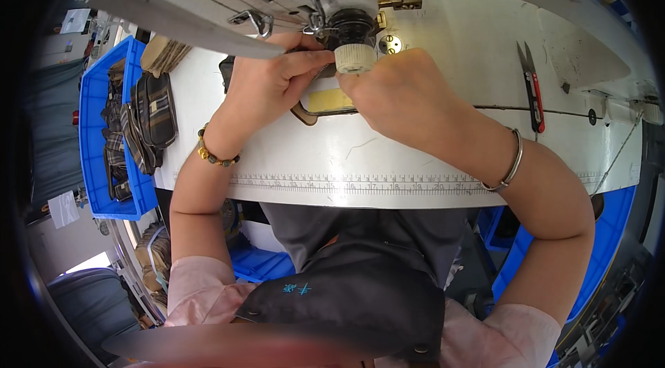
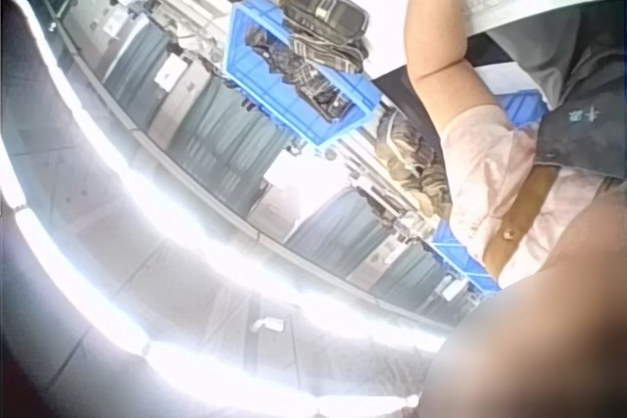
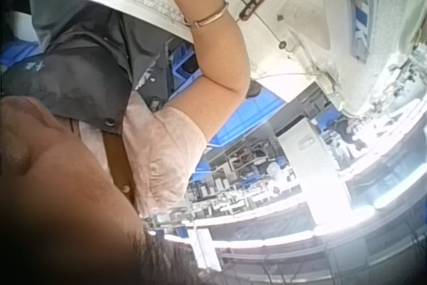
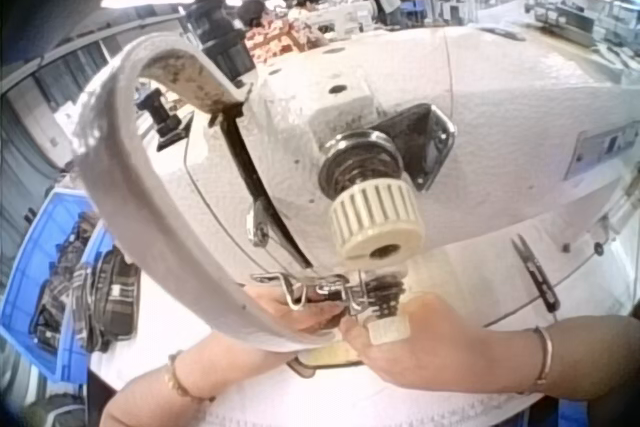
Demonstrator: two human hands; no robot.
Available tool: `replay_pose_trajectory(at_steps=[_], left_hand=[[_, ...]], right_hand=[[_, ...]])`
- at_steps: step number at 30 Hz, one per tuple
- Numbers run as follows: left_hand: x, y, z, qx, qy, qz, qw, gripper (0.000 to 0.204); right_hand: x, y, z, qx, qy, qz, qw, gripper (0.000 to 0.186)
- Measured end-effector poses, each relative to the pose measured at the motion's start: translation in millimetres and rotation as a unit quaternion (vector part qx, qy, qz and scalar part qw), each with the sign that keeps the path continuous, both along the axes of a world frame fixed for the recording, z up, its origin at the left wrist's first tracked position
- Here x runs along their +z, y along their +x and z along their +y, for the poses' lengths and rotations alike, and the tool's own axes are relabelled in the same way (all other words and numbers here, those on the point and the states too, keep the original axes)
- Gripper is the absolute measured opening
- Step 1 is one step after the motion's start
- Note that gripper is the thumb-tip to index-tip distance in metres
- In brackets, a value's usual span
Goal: Sewing fabric components of a small plaid pouch using an industrial sewing machine.
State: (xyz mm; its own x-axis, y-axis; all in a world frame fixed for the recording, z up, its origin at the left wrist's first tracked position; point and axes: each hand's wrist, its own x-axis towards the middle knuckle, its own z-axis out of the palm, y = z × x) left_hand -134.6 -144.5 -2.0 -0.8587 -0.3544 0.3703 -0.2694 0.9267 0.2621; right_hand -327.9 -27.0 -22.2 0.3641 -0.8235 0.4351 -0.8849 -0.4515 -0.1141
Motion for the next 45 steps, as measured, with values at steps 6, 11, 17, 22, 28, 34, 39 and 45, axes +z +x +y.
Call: replay_pose_trajectory(at_steps=[6, 11, 17, 22, 28, 34, 39, 45], left_hand=[[-6.4, -5.0, -0.4, 0.025, -0.015, 0.006, 1.0, 0.019], [-7.8, -4.8, -1.2, 0.028, -0.023, 0.015, 0.999, 0.017], [-4.9, 3.2, -6.9, -0.038, -0.018, 0.038, 0.998, 0.022], [-1.0, 1.9, -4.8, 0.013, 0.039, -0.005, 0.999, 0.024], [8.6, -2.3, 4.3, 0.03, -0.003, -0.043, 0.999, 0.026], [-0.2, 2.7, 12.2, 0.058, 0.025, 0.01, 0.998, 0.027], [-3.3, 2.2, 9.3, 0.055, 0.0, 0.006, 0.998, 0.032], [-5.5, 3.1, 2.9, 0.032, -0.035, -0.005, 0.999, 0.034]], right_hand=[[-8.7, -5.8, -6.1, -0.018, 0.004, 0.028, 0.999, 0.01], [-4.3, -6.6, -5.3, -0.028, 0.035, 0.038, 0.998, 0.015], [-9.4, -7.0, -3.6, -0.005, -0.009, -0.016, 1.0, 0.01], [-4.2, -4.3, -1.6, -0.007, 0.022, -0.003, 1.0, 0.017], [-0.2, -1.3, 0.7, -0.01, 0.024, 0.001, 1.0, 0.014], [-3.3, -0.8, 0.6, -0.007, 0.021, -0.02, 1.0, 0.011], [-1.7, -1.0, 0.1, 0.0, 0.03, -0.03, 0.999, 0.014], [-2.3, -0.6, 0.1, 0.003, 0.027, -0.031, 0.999, 0.011]])
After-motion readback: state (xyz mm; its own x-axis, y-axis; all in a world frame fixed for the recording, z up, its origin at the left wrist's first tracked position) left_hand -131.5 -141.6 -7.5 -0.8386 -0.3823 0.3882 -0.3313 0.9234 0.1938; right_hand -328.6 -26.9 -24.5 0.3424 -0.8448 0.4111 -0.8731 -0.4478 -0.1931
